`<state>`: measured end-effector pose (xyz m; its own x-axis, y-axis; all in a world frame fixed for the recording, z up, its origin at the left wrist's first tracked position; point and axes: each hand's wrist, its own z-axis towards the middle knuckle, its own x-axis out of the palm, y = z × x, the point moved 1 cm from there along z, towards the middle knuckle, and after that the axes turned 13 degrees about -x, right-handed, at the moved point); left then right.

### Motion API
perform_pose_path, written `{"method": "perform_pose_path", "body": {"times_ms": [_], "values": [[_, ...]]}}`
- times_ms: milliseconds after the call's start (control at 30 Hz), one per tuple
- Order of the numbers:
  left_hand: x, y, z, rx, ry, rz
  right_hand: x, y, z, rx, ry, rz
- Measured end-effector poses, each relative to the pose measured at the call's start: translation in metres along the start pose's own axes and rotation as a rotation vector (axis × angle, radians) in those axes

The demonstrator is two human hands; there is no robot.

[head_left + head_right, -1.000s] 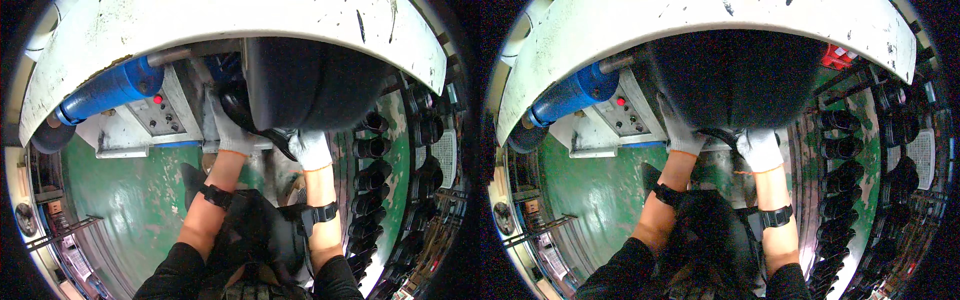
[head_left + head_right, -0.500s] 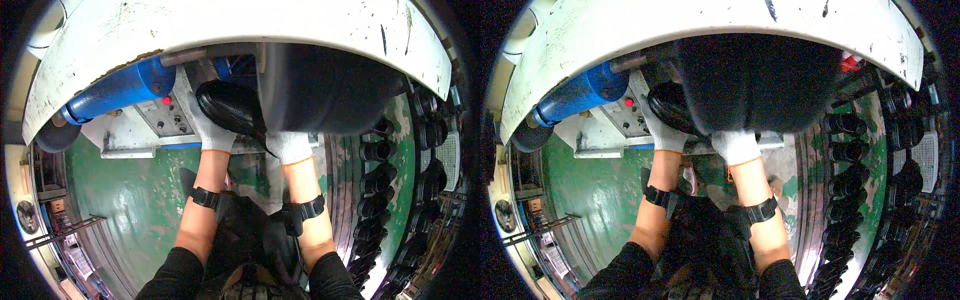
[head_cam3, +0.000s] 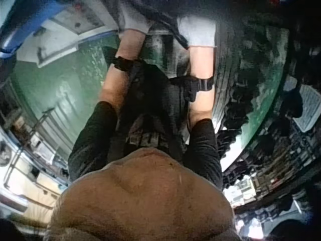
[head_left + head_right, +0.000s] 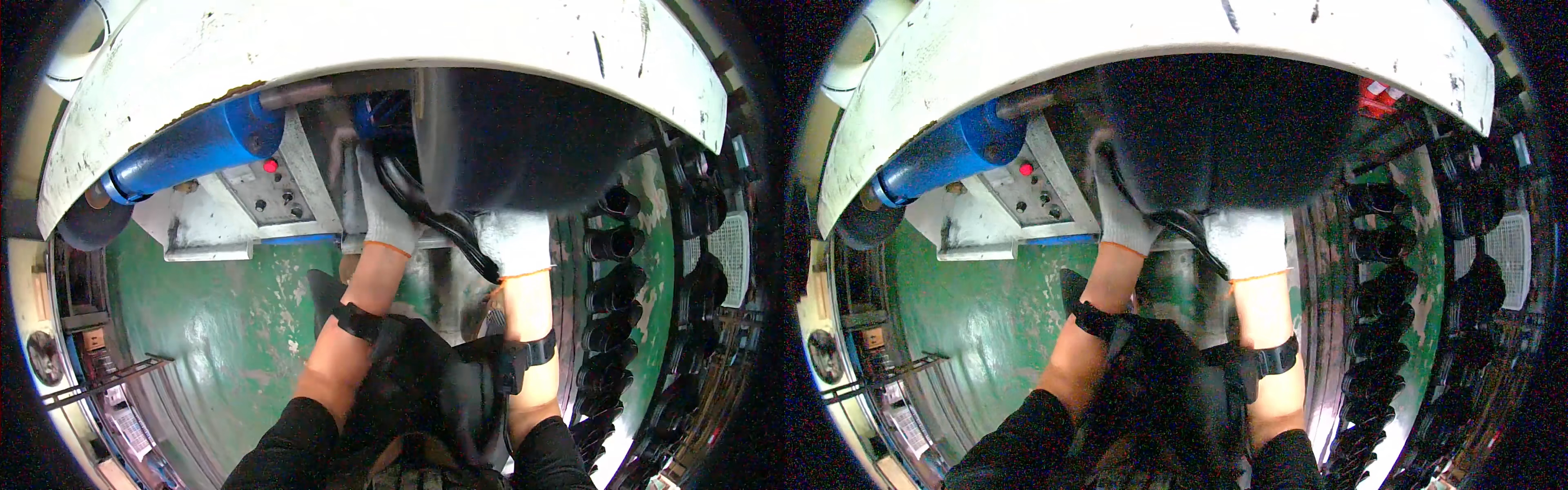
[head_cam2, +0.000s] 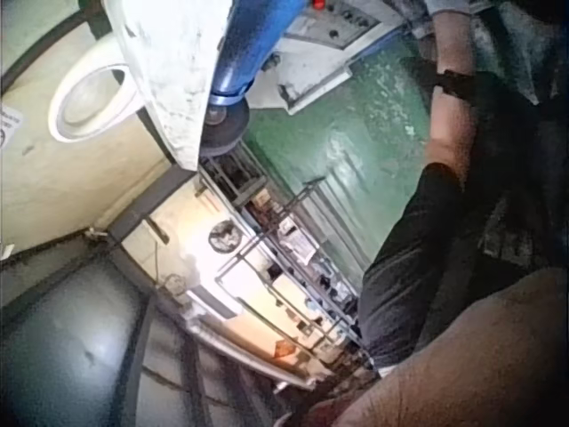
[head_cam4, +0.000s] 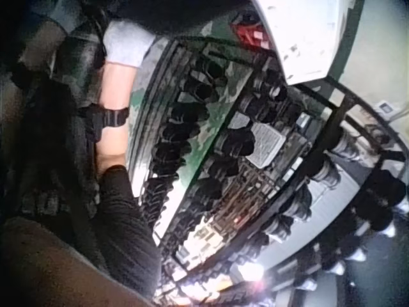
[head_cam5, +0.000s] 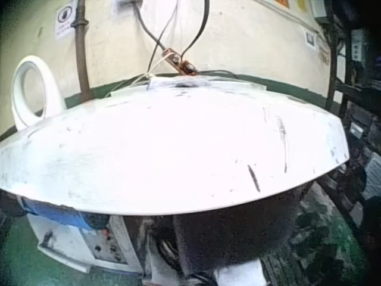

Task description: The worker is using a buffing machine to polish and finish black leather shoes.

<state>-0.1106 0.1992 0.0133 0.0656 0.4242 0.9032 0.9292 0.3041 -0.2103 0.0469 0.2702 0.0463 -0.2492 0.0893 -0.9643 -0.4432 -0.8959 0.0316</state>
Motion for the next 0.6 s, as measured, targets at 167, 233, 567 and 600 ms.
{"method": "perform_pose_path", "body": {"times_ms": [167,233,567,600], "values": [[-0.007,0.048,0.008,-0.136,0.034,-0.172,-0.018,-0.023,-0.02,-0.025,-0.08,-0.167],[-0.009,0.065,0.003,-0.167,0.075,-0.239,-0.03,-0.025,-0.02,-0.074,-0.16,-0.118],[-0.055,0.117,0.052,0.302,0.217,1.273,-0.04,-0.07,-0.032,-0.066,-0.163,-0.206],[-0.057,0.115,0.053,0.311,0.204,1.311,-0.037,-0.071,-0.03,-0.059,-0.175,-0.193]]}}
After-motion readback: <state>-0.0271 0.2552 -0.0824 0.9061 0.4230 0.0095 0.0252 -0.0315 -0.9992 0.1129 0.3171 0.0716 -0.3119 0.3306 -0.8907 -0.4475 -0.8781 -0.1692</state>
